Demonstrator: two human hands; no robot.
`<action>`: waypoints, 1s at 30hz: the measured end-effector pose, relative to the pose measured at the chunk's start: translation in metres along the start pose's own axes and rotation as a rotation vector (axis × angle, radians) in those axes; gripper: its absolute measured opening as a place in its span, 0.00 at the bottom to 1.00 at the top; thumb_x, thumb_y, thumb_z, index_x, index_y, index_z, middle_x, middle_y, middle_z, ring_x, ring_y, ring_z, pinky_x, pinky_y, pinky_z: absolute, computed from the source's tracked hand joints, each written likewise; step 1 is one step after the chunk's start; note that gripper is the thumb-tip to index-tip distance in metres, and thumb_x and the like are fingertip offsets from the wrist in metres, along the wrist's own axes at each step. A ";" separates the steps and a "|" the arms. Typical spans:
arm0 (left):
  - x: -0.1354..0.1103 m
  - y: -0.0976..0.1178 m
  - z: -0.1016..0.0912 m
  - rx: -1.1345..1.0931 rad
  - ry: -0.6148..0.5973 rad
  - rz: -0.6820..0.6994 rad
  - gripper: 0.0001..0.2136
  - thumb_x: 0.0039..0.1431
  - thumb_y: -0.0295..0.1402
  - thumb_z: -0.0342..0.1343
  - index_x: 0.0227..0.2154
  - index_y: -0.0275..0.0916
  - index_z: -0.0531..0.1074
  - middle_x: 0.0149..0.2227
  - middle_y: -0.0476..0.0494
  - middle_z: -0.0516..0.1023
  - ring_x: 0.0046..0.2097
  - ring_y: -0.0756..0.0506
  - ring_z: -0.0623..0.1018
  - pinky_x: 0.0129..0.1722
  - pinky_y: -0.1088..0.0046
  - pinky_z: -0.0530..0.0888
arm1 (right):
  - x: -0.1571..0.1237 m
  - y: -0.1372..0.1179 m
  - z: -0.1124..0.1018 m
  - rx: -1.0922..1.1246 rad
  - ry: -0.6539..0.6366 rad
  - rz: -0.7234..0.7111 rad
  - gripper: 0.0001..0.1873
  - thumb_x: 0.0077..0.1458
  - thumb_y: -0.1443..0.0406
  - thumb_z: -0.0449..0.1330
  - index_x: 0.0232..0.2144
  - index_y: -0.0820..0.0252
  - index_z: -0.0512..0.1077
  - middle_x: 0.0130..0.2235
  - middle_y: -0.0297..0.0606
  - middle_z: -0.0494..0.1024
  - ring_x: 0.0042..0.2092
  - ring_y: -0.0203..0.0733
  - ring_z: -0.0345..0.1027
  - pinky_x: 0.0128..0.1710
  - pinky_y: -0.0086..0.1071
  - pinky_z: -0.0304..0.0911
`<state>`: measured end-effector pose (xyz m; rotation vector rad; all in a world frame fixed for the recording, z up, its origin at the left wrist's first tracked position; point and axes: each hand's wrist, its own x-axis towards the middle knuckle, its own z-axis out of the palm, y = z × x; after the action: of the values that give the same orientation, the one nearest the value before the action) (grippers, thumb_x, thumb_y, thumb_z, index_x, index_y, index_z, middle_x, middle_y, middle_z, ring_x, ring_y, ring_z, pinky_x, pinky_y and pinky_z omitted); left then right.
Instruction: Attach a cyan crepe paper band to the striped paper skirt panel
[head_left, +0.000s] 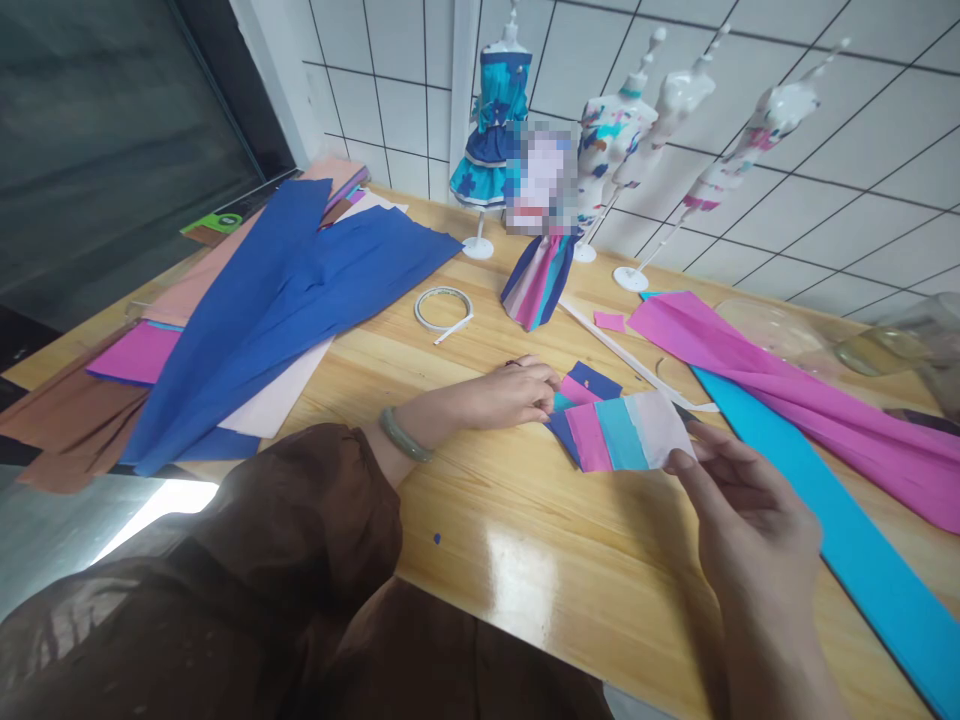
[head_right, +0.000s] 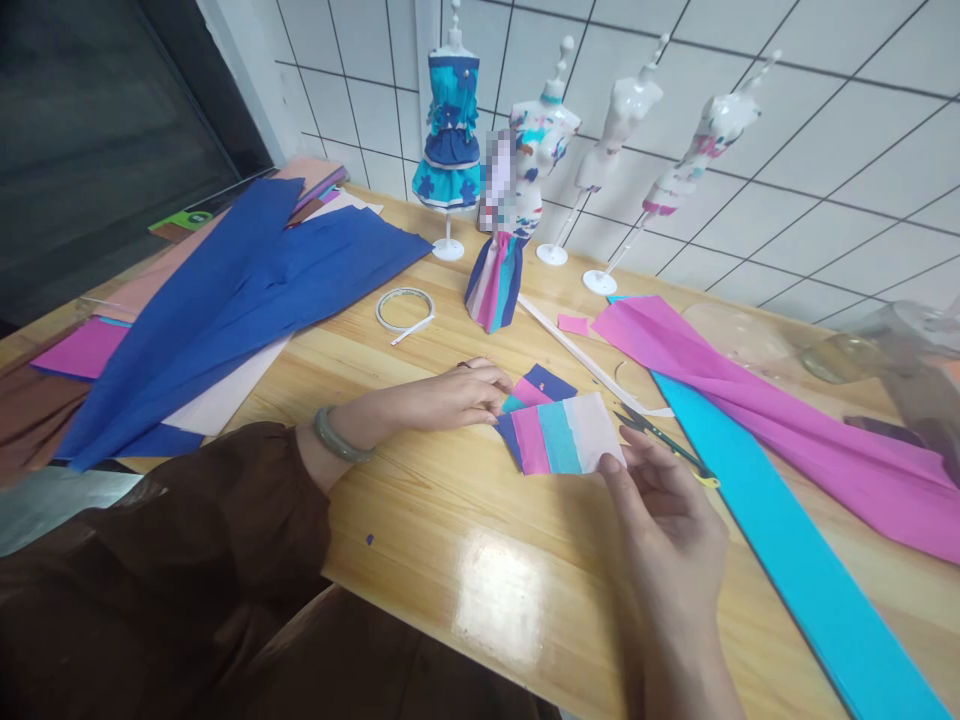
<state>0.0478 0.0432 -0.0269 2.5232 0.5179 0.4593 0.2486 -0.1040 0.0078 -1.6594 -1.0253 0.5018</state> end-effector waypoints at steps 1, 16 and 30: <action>0.000 0.000 0.000 -0.003 0.001 0.004 0.07 0.57 0.31 0.52 0.26 0.38 0.71 0.46 0.44 0.70 0.52 0.44 0.64 0.53 0.67 0.58 | 0.000 -0.001 0.000 -0.009 0.008 0.006 0.22 0.44 0.59 0.66 0.44 0.57 0.74 0.37 0.38 0.76 0.39 0.42 0.70 0.45 0.40 0.66; 0.001 0.004 0.002 0.083 -0.010 -0.010 0.07 0.60 0.32 0.49 0.28 0.38 0.69 0.44 0.44 0.69 0.49 0.45 0.63 0.50 0.69 0.59 | 0.001 0.002 -0.001 -0.057 0.041 0.015 0.24 0.43 0.58 0.66 0.45 0.57 0.74 0.37 0.40 0.76 0.39 0.45 0.71 0.44 0.41 0.66; 0.000 0.003 0.009 0.152 0.081 0.078 0.05 0.60 0.31 0.49 0.31 0.39 0.68 0.43 0.44 0.69 0.48 0.45 0.64 0.48 0.69 0.60 | 0.001 -0.002 0.001 -0.032 0.087 0.009 0.24 0.43 0.58 0.66 0.45 0.55 0.74 0.38 0.40 0.77 0.39 0.44 0.71 0.43 0.39 0.67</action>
<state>0.0521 0.0371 -0.0324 2.6863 0.5037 0.5734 0.2473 -0.1027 0.0090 -1.6999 -0.9668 0.4168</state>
